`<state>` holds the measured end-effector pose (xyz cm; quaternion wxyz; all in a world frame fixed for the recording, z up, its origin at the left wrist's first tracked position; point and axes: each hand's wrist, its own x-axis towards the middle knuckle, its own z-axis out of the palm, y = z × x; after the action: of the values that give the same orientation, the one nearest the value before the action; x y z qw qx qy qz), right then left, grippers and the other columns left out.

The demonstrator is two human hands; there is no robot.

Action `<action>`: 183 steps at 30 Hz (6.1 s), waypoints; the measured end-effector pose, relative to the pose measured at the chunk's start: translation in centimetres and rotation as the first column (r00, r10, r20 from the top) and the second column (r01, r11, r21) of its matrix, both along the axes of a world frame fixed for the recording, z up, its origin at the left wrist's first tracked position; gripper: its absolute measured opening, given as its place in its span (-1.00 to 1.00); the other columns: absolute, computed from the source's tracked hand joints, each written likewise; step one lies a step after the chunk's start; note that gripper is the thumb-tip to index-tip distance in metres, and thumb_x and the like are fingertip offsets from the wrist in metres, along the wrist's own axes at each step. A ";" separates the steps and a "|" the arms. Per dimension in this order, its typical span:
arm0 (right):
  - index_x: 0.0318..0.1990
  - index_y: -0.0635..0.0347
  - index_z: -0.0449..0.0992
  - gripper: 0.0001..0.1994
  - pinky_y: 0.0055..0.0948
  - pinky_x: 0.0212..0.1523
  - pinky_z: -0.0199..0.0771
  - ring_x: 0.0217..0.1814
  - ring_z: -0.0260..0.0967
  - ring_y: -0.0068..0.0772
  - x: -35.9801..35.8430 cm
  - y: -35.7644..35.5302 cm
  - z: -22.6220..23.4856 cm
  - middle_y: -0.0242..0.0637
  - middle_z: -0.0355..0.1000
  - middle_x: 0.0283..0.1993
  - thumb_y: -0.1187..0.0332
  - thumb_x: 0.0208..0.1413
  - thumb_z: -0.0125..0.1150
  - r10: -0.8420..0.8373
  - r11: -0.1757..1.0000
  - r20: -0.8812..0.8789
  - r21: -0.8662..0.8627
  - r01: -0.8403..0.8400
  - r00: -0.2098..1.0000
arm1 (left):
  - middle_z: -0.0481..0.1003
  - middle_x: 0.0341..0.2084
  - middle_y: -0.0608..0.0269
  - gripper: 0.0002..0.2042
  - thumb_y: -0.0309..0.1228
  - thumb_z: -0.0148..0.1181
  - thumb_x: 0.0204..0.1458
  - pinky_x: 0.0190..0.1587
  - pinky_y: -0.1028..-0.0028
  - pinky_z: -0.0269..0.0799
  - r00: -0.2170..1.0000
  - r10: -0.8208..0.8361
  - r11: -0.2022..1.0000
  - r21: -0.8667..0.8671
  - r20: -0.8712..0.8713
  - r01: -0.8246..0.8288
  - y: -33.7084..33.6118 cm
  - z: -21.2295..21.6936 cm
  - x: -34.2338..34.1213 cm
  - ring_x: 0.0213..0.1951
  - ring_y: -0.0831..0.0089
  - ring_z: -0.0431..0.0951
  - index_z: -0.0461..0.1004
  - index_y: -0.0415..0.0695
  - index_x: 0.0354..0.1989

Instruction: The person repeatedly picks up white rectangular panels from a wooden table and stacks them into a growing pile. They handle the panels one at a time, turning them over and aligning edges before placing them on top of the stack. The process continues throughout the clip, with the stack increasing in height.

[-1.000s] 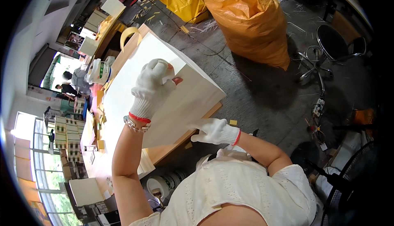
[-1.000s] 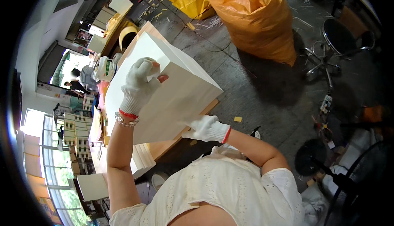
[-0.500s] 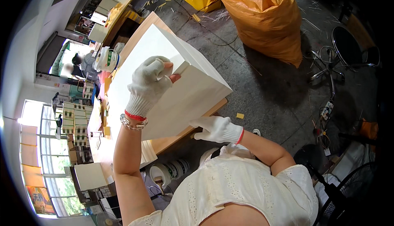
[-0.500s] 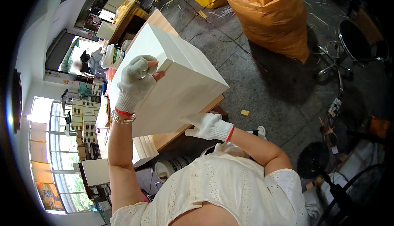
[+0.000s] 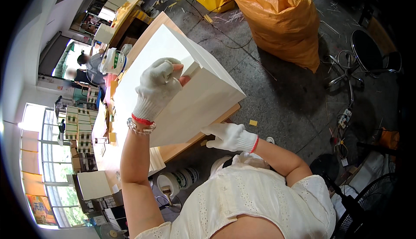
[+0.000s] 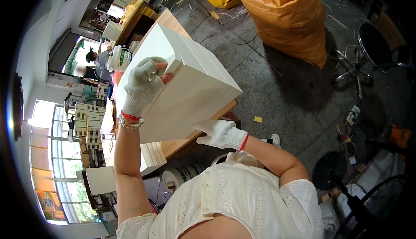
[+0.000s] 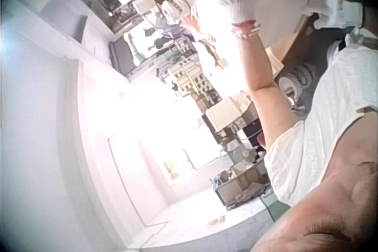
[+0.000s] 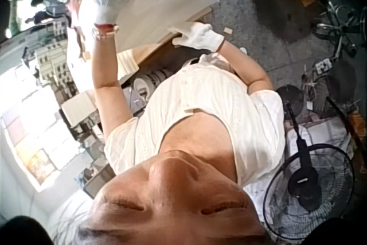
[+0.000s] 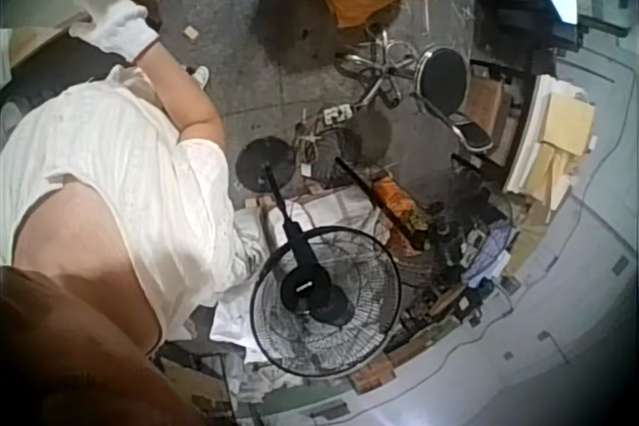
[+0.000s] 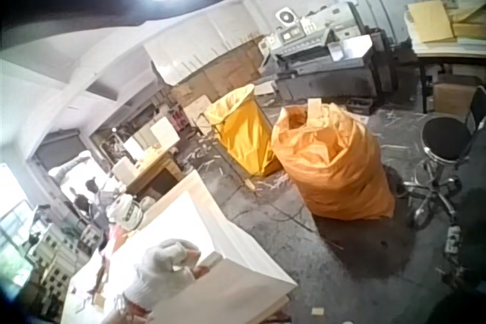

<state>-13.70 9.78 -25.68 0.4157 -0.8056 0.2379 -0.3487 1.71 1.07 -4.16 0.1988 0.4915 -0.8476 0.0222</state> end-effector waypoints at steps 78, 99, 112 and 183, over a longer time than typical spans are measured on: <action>-0.17 0.18 0.42 -0.49 -0.06 0.15 0.30 0.08 0.33 -0.10 25.5 6.9 18.2 -0.23 0.39 -0.03 0.17 -0.28 0.49 -0.154 0.710 -0.209 -0.703 -0.039 0.966 | 0.51 -0.31 0.19 -0.77 -0.54 0.19 0.02 -0.29 0.46 0.55 -0.169 -0.557 0.745 -0.399 -0.813 -0.535 18.9 9.8 47.2 -0.32 0.37 0.57 0.46 -0.26 -0.12; 0.37 0.25 0.03 -0.35 -0.36 0.16 0.34 0.17 0.34 -0.26 48.4 15.7 3.0 -0.13 0.27 0.25 0.59 0.14 0.13 0.142 0.903 0.641 0.229 -0.365 0.754 | 0.46 -0.04 -0.12 -0.45 -0.44 0.27 0.02 -0.13 0.33 0.48 0.692 0.310 0.430 -0.553 -0.652 -0.713 24.7 2.0 37.2 -0.22 0.24 0.56 0.26 -0.37 0.18; 0.11 0.29 0.28 -0.34 -0.26 0.05 0.37 0.04 0.43 -0.15 47.5 11.4 3.4 -0.03 0.47 -0.01 -0.10 0.07 0.17 0.234 0.874 -0.475 0.485 0.030 0.848 | 0.53 -0.31 0.07 -0.55 -0.16 0.03 0.05 -0.25 0.33 0.43 0.030 0.987 0.125 0.648 -0.155 -0.752 31.4 -17.9 64.1 -0.30 0.23 0.55 0.40 -0.08 0.10; 0.17 0.08 0.32 -0.26 -0.11 0.07 0.36 0.11 0.25 0.12 44.2 16.9 2.1 0.03 0.24 0.10 0.25 -0.25 0.54 0.239 0.943 -0.470 -0.096 -0.318 0.850 | 0.50 -0.01 -0.02 -0.60 -0.86 0.15 -0.17 -0.06 0.39 0.61 0.252 0.624 0.682 0.358 -0.740 -0.638 51.5 -25.2 57.9 -0.02 0.27 0.56 0.56 -0.27 -0.11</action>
<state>30.52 26.72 -23.56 0.3248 -0.9228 0.1776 -0.1070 59.62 52.55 -29.35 0.5452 0.7357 -0.3821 -0.1245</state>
